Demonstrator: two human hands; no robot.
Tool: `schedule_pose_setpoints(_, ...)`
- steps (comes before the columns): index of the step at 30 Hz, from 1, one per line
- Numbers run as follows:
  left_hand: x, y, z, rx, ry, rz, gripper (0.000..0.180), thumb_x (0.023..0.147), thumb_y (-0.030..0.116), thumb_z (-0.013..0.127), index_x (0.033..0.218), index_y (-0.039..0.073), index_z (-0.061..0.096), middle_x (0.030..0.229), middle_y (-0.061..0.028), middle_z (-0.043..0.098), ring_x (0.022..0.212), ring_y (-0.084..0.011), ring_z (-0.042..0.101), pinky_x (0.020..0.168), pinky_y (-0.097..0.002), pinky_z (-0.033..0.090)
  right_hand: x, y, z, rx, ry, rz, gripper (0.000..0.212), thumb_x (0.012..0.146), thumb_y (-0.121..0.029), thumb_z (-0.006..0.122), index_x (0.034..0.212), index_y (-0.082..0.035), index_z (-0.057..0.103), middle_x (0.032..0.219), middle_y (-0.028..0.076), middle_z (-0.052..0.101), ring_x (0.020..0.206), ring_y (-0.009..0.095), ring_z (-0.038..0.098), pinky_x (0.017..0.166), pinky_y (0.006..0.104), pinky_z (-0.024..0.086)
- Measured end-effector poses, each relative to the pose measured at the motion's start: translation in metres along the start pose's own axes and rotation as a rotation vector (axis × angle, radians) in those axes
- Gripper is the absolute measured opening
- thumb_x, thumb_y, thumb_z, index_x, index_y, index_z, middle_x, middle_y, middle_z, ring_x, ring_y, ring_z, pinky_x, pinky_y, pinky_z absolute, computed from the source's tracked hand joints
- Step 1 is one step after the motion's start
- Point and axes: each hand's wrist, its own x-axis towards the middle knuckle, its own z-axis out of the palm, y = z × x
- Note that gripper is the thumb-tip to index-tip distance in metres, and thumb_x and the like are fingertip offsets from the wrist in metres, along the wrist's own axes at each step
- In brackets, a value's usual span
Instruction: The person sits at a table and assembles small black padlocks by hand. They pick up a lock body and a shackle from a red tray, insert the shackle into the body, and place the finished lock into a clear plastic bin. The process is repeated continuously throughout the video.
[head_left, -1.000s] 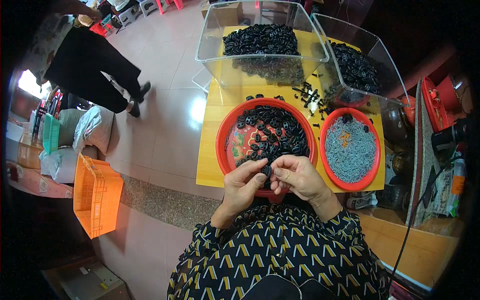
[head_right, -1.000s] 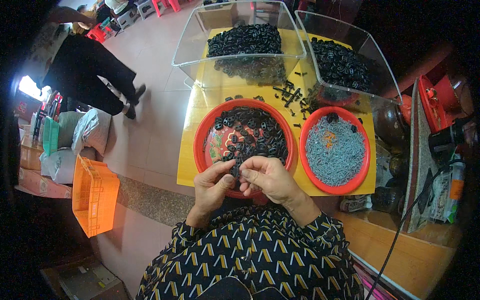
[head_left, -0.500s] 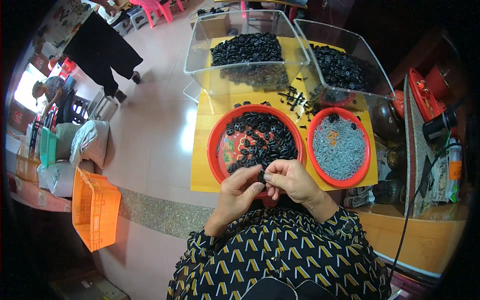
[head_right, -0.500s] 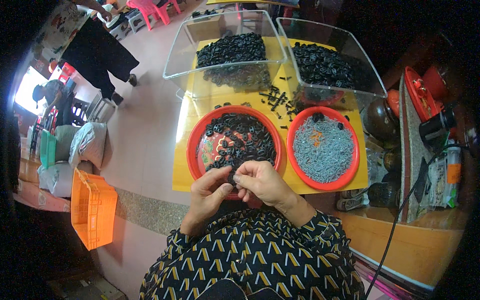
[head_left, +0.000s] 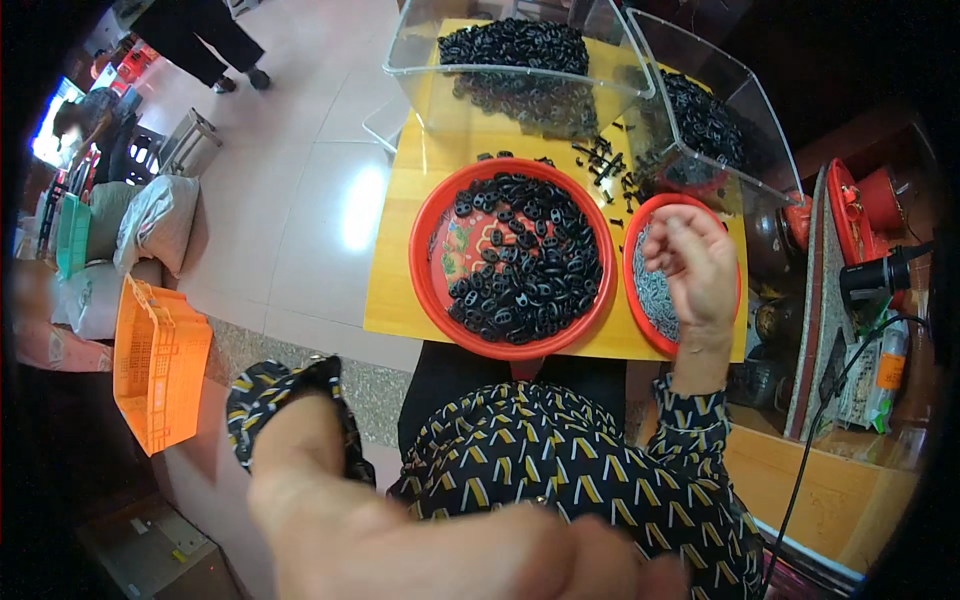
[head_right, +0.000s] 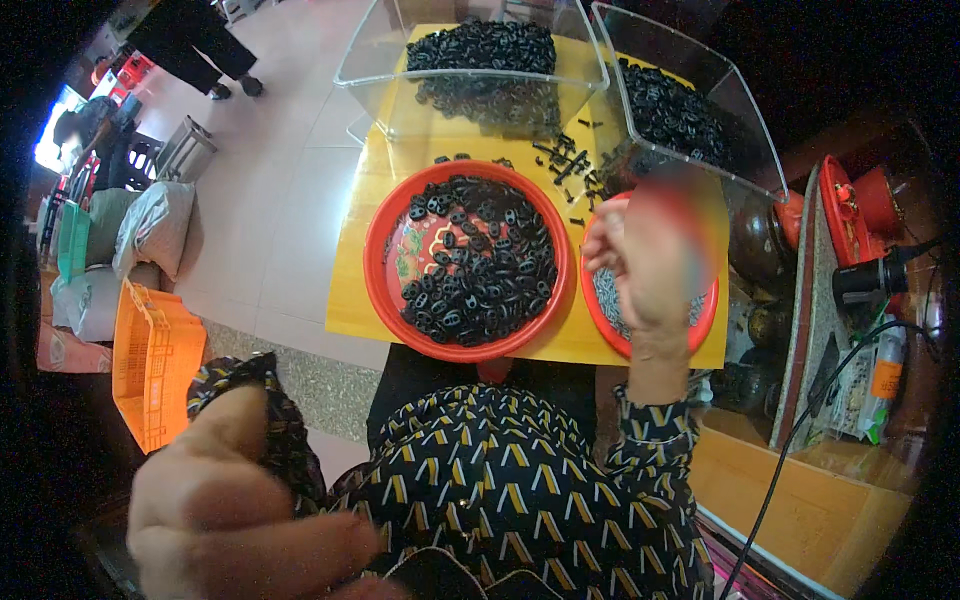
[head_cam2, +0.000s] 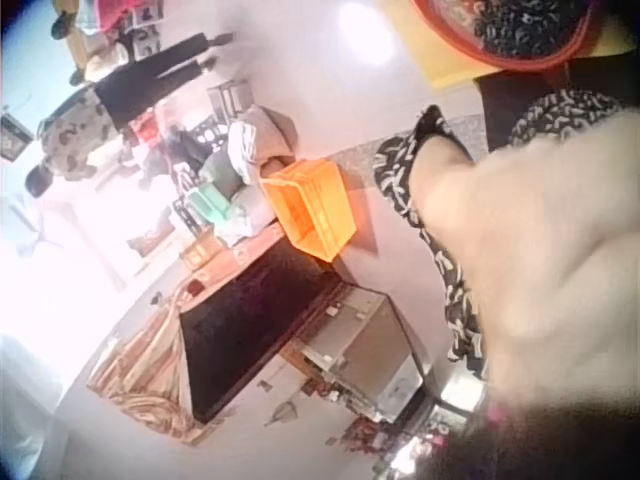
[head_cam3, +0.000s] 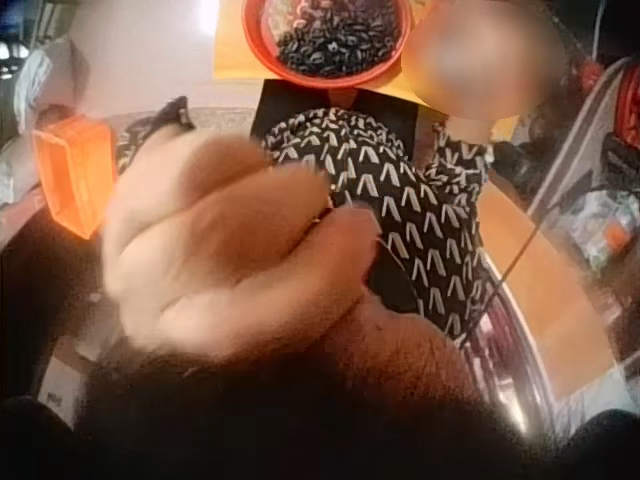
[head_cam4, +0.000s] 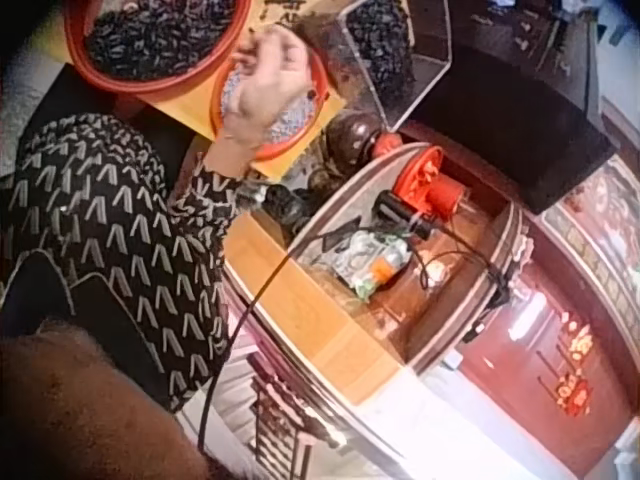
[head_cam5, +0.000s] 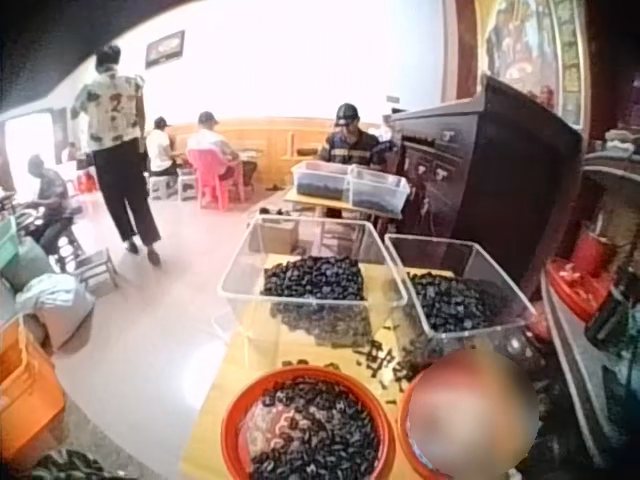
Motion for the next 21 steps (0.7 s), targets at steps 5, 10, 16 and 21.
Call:
schedule_pose_setpoints(5, -0.010, -0.007, 0.001, -0.055, 0.054, -0.043, 0.022, 0.053, 0.019, 0.063, 0.071, 0.007, 0.064, 0.063, -0.0030, 0.059, 0.050, -0.0143, 0.049, 0.049, -0.0302, 0.036, -0.015, 0.028, 0.014, -0.105, -0.044, 0.131, 0.012, 0.084, -0.007, 0.051, 0.089, 0.003, 0.056, 0.073, 0.006, 0.057, 0.060, 0.010, 0.056, 0.051, 0.0203, 0.046)
schedule_pose_setpoints(10, -0.001, -0.025, -0.011, -0.048, -0.065, -0.012, 0.022, 0.056, 0.017, 0.065, 0.076, 0.007, 0.062, 0.072, -0.0049, 0.058, 0.058, -0.0161, 0.049, 0.059, -0.0350, 0.039, -0.014, 0.031, 0.026, -0.248, -0.063, 0.180, 0.013, 0.085, -0.007, 0.052, 0.089, 0.003, 0.056, 0.072, 0.005, 0.056, 0.059, 0.009, 0.055, 0.051, 0.0196, 0.045)
schedule_pose_setpoints(16, 0.029, -0.030, -0.058, 0.027, -0.470, -0.100, 0.027, 0.059, 0.013, 0.065, 0.085, 0.010, 0.061, 0.086, -0.0069, 0.057, 0.071, -0.0190, 0.050, 0.074, -0.0426, 0.044, -0.009, 0.051, 0.041, -0.470, -0.077, 0.137, 0.011, 0.084, -0.009, 0.054, 0.088, 0.001, 0.057, 0.070, 0.000, 0.056, 0.059, 0.005, 0.053, 0.050, 0.0206, 0.044)
schedule_pose_setpoints(21, 0.001, -0.050, -0.038, 0.030, -0.195, -0.191, 0.027, 0.062, 0.011, 0.063, 0.088, 0.008, 0.056, 0.088, -0.0082, 0.055, 0.075, -0.0205, 0.050, 0.073, -0.0443, 0.047, 0.012, 0.057, 0.065, -0.993, -0.134, -0.271, 0.010, 0.077, -0.004, 0.055, 0.084, 0.003, 0.057, 0.080, 0.017, 0.058, 0.075, 0.033, 0.057, 0.066, 0.0356, 0.045)
